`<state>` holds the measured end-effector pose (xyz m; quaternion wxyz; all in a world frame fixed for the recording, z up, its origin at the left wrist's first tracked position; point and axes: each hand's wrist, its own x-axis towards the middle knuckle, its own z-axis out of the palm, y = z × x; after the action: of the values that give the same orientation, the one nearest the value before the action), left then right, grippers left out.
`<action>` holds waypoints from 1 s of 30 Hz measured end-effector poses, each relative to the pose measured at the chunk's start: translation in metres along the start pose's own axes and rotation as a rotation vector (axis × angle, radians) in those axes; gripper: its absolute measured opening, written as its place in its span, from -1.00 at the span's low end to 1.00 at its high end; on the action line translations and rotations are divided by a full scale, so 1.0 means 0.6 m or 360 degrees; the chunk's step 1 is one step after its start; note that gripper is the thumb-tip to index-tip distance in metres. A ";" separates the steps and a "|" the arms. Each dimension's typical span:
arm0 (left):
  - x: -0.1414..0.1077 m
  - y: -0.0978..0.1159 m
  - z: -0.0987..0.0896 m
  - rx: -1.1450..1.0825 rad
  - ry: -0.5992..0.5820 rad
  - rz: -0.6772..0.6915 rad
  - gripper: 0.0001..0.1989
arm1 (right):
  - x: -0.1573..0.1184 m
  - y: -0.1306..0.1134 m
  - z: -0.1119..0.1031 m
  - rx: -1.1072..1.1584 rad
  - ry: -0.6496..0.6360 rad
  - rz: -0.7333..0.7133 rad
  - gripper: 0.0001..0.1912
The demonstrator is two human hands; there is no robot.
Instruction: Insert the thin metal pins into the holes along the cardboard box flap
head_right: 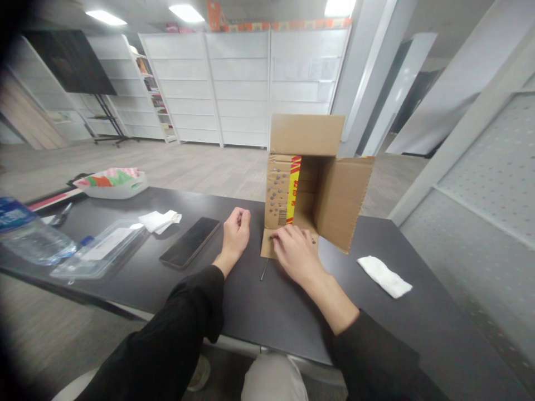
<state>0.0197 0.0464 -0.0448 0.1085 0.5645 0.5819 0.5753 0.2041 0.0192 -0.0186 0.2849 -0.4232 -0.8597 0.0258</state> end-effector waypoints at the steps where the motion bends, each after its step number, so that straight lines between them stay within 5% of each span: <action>1: 0.000 0.001 0.000 0.0001 -0.0002 -0.0004 -0.67 | 0.000 0.000 0.000 0.0000 -0.0016 -0.0002 -0.84; 19: 0.000 0.004 -0.001 0.0003 -0.0007 -0.0020 -0.68 | -0.001 0.007 0.002 0.0012 -0.0064 -0.0020 -0.78; 26: 0.000 0.001 0.000 0.0003 -0.0019 -0.0006 -0.66 | -0.002 0.002 -0.005 0.0269 0.0080 -0.0206 -0.76; 30: 0.000 -0.002 0.002 0.0001 -0.0006 0.0003 -0.66 | -0.007 -0.012 -0.014 0.0470 -0.0095 -0.0388 -0.75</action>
<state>0.0197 0.0475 -0.0460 0.1091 0.5661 0.5814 0.5741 0.2052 0.0102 -0.0115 0.3193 -0.2686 -0.8995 0.1296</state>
